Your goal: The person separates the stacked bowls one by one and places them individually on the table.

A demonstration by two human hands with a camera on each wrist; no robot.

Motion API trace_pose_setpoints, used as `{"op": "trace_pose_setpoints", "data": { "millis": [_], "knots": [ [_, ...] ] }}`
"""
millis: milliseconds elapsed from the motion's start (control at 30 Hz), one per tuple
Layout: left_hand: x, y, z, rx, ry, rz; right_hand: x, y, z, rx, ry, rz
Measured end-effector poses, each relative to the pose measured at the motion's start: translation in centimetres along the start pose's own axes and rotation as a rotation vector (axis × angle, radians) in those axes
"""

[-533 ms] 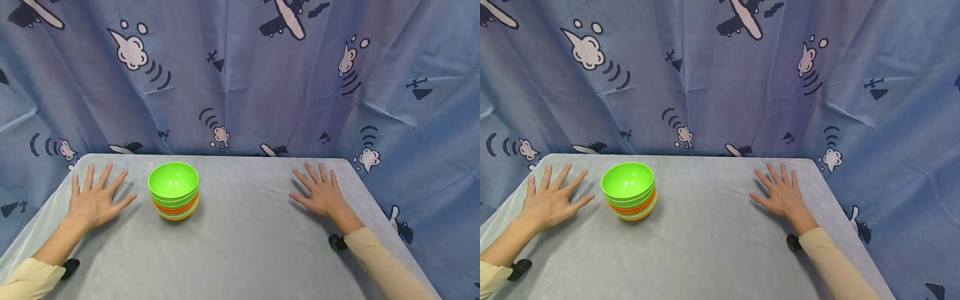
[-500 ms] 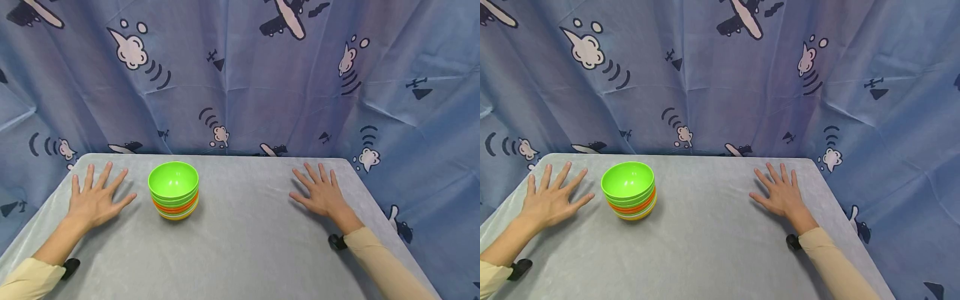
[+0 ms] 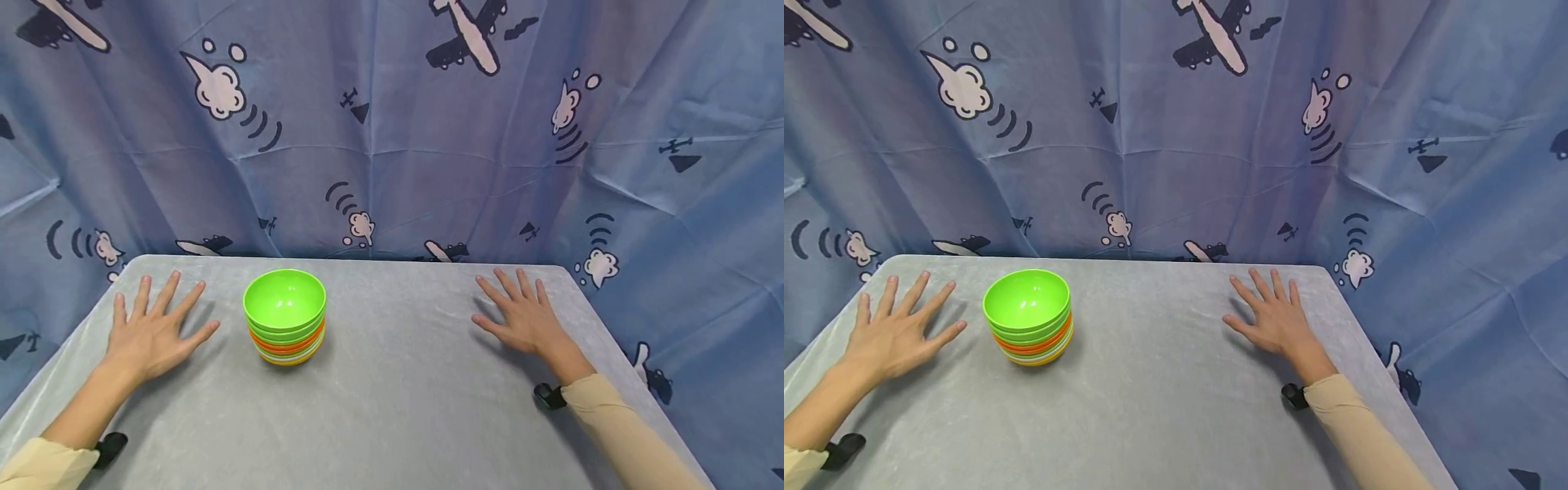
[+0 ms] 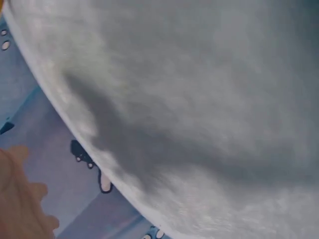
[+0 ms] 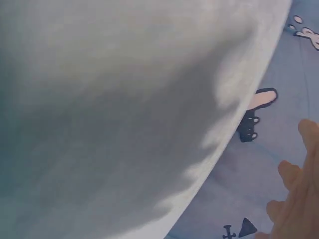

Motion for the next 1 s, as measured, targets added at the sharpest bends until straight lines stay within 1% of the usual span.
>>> {"op": "trace_pose_setpoints", "data": {
  "millis": [67,100,167,233,300,367,400,433,500,567,667,833,1000],
  "knots": [
    [-0.4,-0.1,-0.3,0.015,0.065,-0.015,-0.1,-0.3,0.1,-0.019,-0.052,-0.019],
    [-0.7,-0.3,-0.5,0.032,0.123,-0.022,-0.3,-0.5,0.1,-0.034,-0.094,-0.040],
    [-1.2,-0.5,-1.0,0.064,0.296,-0.020,-0.5,-0.9,0.3,-0.069,-0.219,-0.089],
    [-1.6,-0.7,-1.6,0.094,0.527,0.006,-0.7,-1.2,0.7,-0.102,-0.387,-0.142],
    [-1.7,-0.8,-2.1,0.116,0.750,0.053,-0.8,-1.5,1.3,-0.128,-0.577,-0.194],
    [-1.5,-0.8,-2.7,0.134,0.937,0.103,-0.7,-1.7,2.0,-0.140,-0.755,-0.248],
    [-1.4,-0.9,-3.0,0.148,1.008,0.119,-0.7,-1.9,2.5,-0.153,-0.839,-0.276],
    [-1.2,-0.9,-3.2,0.163,1.057,0.134,-0.7,-2.1,3.0,-0.167,-0.914,-0.301],
    [-0.9,-1.0,-3.9,0.198,1.151,0.158,-0.8,-2.5,4.0,-0.198,-1.021,-0.349],
    [-0.4,-1.3,-4.5,0.225,1.213,0.176,-1.0,-2.9,5.0,-0.233,-1.093,-0.381],
    [0.2,-1.7,-5.2,0.254,1.270,0.192,-1.3,-3.5,6.5,-0.264,-1.137,-0.385],
    [0.9,-2.2,-5.9,0.261,1.299,0.218,-1.8,-4.5,8.6,-0.295,-1.180,-0.357],
    [1.3,-2.4,-6.7,0.269,1.322,0.259,-2.0,-5.1,10.1,-0.344,-1.206,-0.369]
  ]
}}
Point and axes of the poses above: each hand's wrist, its own y-axis away from the middle knuckle, its own x-axis out of the palm, z = x × y, the point moved 2 cm from there along -y, towards the middle knuckle, and after that the axes turned 11 degrees about y, right-handed, at the moved point
